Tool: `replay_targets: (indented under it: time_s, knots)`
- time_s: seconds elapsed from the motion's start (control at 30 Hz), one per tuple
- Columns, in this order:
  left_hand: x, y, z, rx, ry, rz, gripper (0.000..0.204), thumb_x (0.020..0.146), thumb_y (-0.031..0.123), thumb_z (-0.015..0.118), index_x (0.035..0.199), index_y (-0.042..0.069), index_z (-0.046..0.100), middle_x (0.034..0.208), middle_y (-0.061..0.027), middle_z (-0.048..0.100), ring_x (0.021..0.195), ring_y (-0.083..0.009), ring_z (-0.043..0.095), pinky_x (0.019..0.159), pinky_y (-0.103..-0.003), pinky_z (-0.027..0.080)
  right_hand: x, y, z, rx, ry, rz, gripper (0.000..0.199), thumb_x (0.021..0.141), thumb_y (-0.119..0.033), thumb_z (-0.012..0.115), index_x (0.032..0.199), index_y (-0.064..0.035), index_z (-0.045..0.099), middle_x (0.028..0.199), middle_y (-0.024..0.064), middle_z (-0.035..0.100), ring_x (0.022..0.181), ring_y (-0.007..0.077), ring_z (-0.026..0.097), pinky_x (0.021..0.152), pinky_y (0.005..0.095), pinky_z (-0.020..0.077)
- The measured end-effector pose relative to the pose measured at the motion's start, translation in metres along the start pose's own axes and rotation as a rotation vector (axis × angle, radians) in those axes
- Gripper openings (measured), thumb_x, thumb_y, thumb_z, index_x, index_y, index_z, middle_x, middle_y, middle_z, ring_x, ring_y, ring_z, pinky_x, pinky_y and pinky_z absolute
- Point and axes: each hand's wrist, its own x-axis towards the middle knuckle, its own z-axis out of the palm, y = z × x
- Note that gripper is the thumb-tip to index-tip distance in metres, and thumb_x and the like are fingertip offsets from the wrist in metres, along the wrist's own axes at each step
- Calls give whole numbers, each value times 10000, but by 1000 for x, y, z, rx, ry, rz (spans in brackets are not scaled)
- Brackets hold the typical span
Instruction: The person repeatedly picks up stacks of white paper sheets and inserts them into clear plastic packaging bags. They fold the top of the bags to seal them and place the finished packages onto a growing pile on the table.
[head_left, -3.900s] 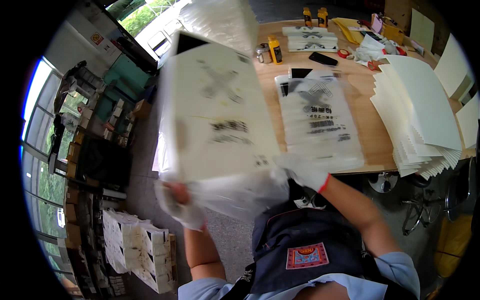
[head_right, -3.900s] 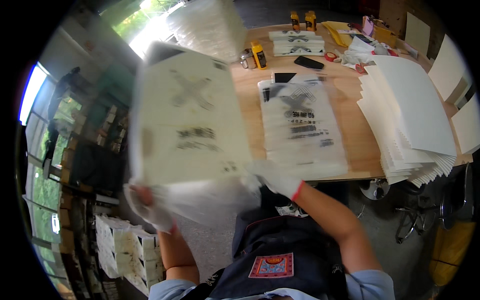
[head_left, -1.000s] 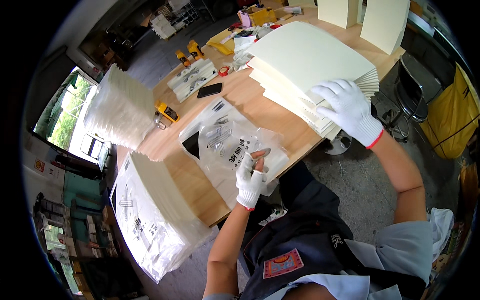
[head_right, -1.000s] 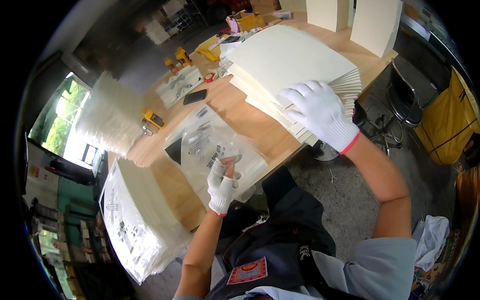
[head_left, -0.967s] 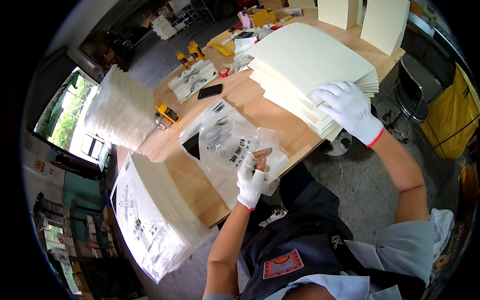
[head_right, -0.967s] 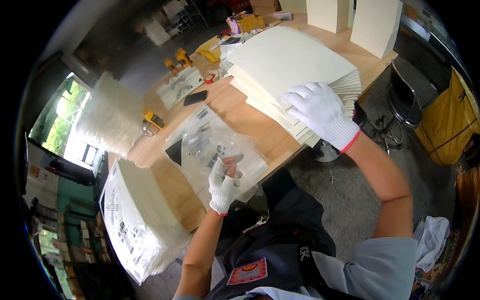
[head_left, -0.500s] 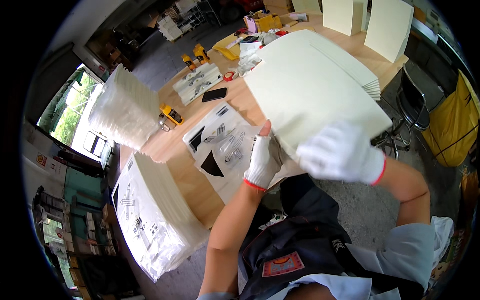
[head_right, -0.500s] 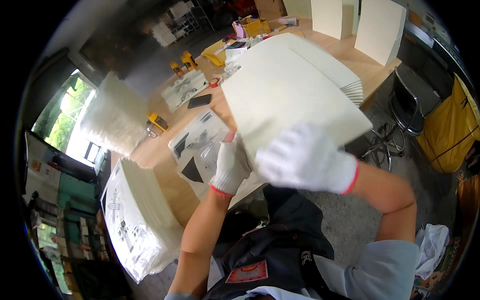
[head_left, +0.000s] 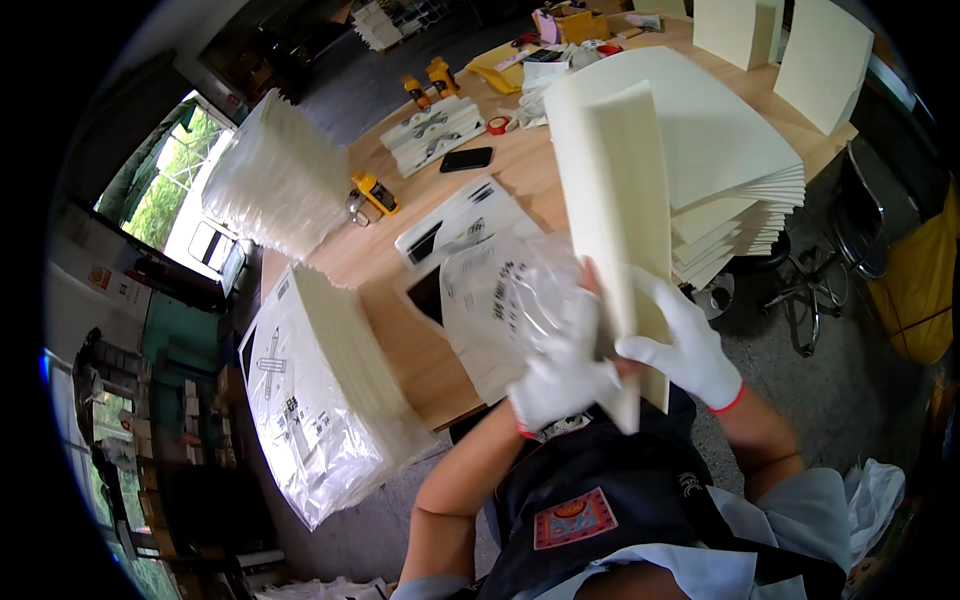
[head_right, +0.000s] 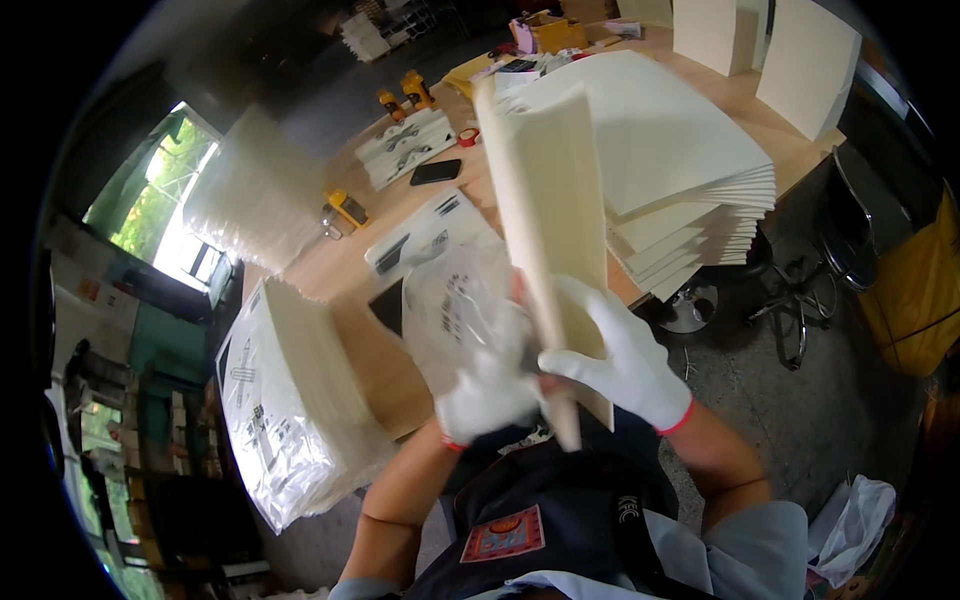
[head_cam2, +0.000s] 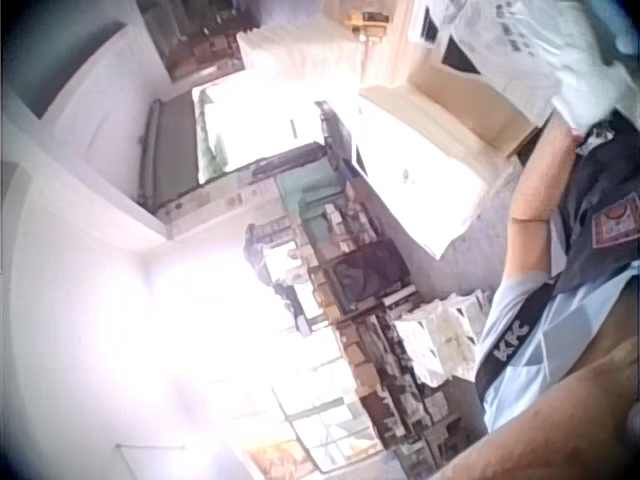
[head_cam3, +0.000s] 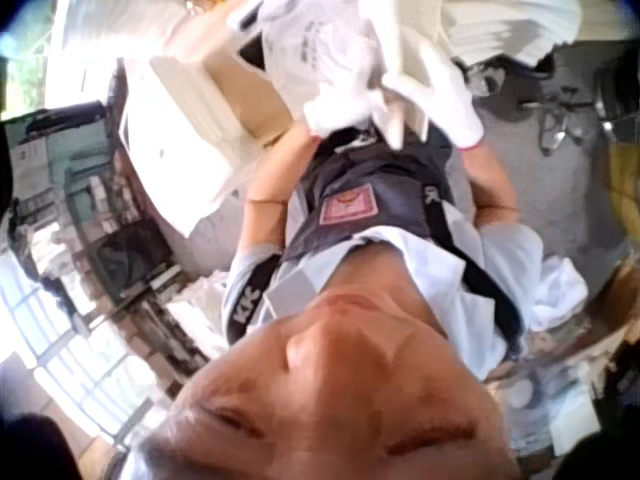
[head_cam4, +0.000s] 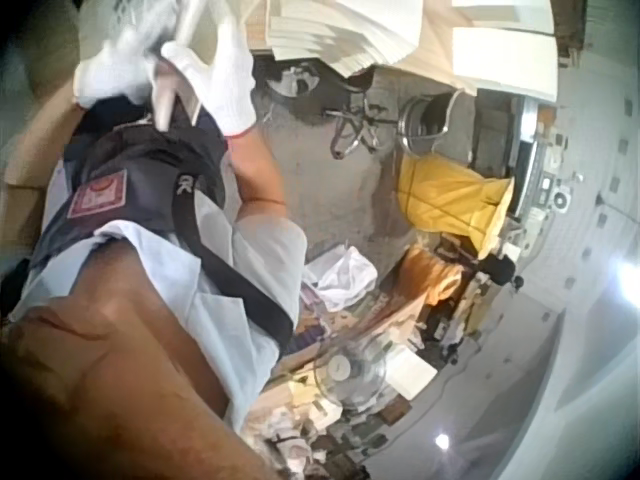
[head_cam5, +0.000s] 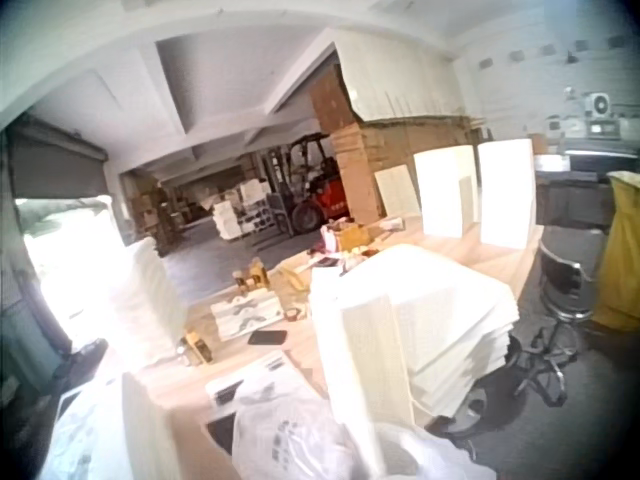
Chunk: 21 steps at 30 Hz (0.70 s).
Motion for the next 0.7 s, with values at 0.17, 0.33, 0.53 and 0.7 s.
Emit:
replay_targets:
  time_s: [0.17, 0.33, 0.53, 0.7]
  knots:
    - [-11, -21, -6, -687, -31, -235, 882, 772, 141, 724, 1476, 21, 206, 1486, -220, 275, 1344, -325, 346, 1106, -373, 275, -12, 37, 0, -415, 81, -73, 285, 836, -233, 630, 1056, -53, 636, 973, 154, 625, 718, 311, 637, 626, 375, 506]
    - [-18, -50, -92, -1189, 353, -255, 588, 932, 119, 492, 1476, 95, 271, 1426, -80, 434, 1168, -179, 545, 944, -262, 462, -21, 25, -24, -812, -187, -342, 144, 804, -214, 637, 871, -88, 624, 1091, 127, 597, 710, 260, 635, 622, 349, 531]
    - [-60, -28, -45, -146, 87, -190, 671, 825, 51, 615, 1435, 56, 335, 1265, -238, 523, 1196, -339, 508, 966, -356, 417, 3, 30, 4, -926, -610, -299, 187, 801, -251, 563, 782, -65, 571, 957, 131, 626, 667, 263, 634, 588, 365, 516]
    - [-126, -30, 8, -60, 247, -95, 511, 807, 39, 622, 1299, 17, 490, 923, -116, 633, 683, -223, 644, 661, -295, 507, 24, 38, 17, -549, -864, -64, 358, 806, -379, 556, 791, -21, 563, 727, 193, 593, 698, 383, 608, 630, 478, 471]
